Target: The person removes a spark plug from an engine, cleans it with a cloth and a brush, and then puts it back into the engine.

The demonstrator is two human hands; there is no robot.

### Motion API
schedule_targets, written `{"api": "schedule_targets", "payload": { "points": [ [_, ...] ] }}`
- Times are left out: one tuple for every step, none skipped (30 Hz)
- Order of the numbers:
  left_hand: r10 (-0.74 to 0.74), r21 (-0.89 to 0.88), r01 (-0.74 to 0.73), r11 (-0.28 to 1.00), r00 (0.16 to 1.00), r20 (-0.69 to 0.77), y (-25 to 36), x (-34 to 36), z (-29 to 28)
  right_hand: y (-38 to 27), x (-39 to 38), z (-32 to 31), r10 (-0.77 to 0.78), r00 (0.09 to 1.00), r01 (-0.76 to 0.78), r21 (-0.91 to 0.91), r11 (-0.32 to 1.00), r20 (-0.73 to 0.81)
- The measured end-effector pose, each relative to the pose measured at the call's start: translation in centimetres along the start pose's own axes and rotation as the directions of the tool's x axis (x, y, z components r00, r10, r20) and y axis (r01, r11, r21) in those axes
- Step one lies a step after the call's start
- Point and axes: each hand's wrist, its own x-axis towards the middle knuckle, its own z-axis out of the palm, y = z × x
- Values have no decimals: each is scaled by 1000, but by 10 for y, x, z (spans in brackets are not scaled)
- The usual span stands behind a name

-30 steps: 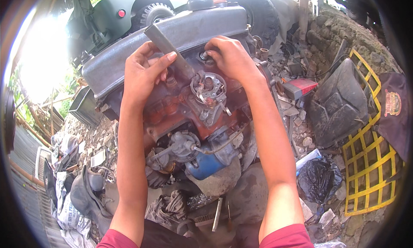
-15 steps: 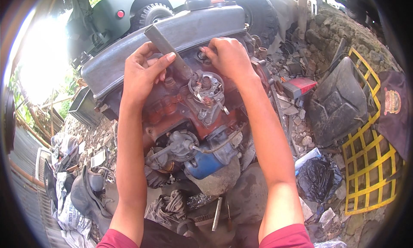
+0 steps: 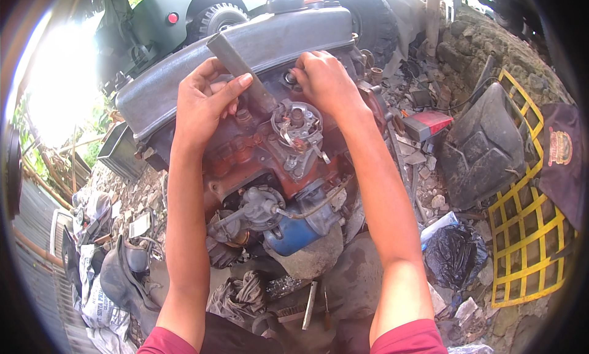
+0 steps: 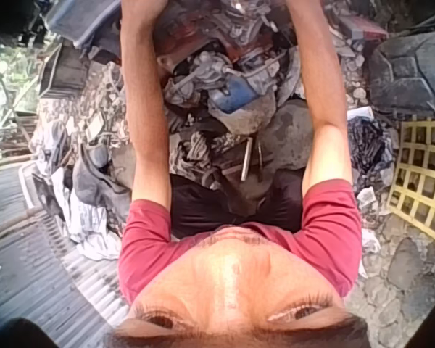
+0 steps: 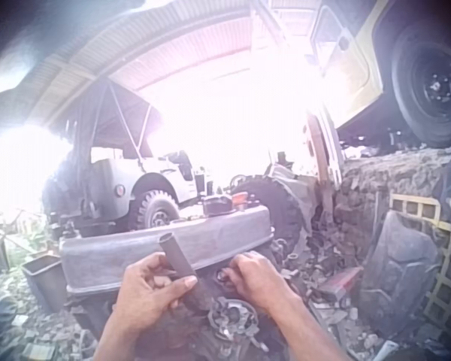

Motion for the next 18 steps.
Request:
{"api": "schedule_targets", "payload": {
  "points": [
    [-1, 1, 1, 1000, 1000, 0, 0, 0, 0, 0, 0, 1, -12, 1000, 12, 14, 1000, -6],
    [-1, 1, 1, 1000, 1000, -1, 0, 0, -1, -1, 0, 0, -25, 1000, 25, 4, 1000, -3],
    [2, -4, -2, 1000, 1000, 0, -1, 0, -1, -1, 1, -1, -38, 999, 38, -5, 999, 1],
    [6, -8, -6, 1000, 1000, 1, -1, 0, -1, -2, 1, -2, -52, 999, 52, -15, 999, 5],
    [10, -11, -10, 1000, 1000, 3, -1, 0, -1, -1, 1, -2, -71, 997, 71, -7, 997, 4],
    [4, -6, -4, 1000, 1000, 2, -1, 0, -1, -1, 2, -3, -91, 996, 91, 2, 996, 4],
    [-1, -1, 1, 1000, 1000, 1, -1, 0, -2, -1, 1, -3, -111, 994, 111, 10, 994, 3],
    [-5, -1, 5, 1000, 1000, 1, -1, 1, -1, 0, 1, -5, -103, 995, 103, 12, 995, 7],
    [-3, -9, 3, 1000, 1000, 5, -1, 1, 0, 1, 1, -6, -95, 995, 95, 13, 995, 10],
    [-2, -17, 2, 1000, 1000, 8, -1, 1, 1, 2, 1, -7, -87, 996, 87, 15, 996, 13],
    [-2, -20, 3, 1000, 1000, 9, -1, 1, 1, 1, 1, -7, -63, 998, 63, 11, 998, 15],
    [-10, -7, 10, 1000, 1000, 13, -1, 0, 0, -1, 0, -6, -40, 999, 39, 8, 999, 16],
    [-18, 6, 18, 1000, 1000, 17, -1, 0, -1, -2, 0, -6, -16, 1000, 16, 5, 1000, 18],
    [-26, 19, 26, 999, 999, 21, -1, -1, -2, -4, 1, -6, 32, 997, -30, -33, 999, 66],
    [-30, 27, 30, 999, 999, 20, 0, -2, -2, -6, 1, -6, 81, 991, -73, -72, 995, 111],
    [-34, 36, 34, 999, 999, 18, 0, -2, -3, -8, 2, -5, 131, 979, -114, -112, 987, 155],
    [-35, 38, 34, 999, 999, 20, 1, -2, -1, -5, 1, -4, 106, 986, -91, -114, 989, 129],
    [-34, 45, 33, 998, 999, 20, 2, -2, 0, -1, 0, -1, 81, 991, -69, -116, 991, 104]
  ]
}}
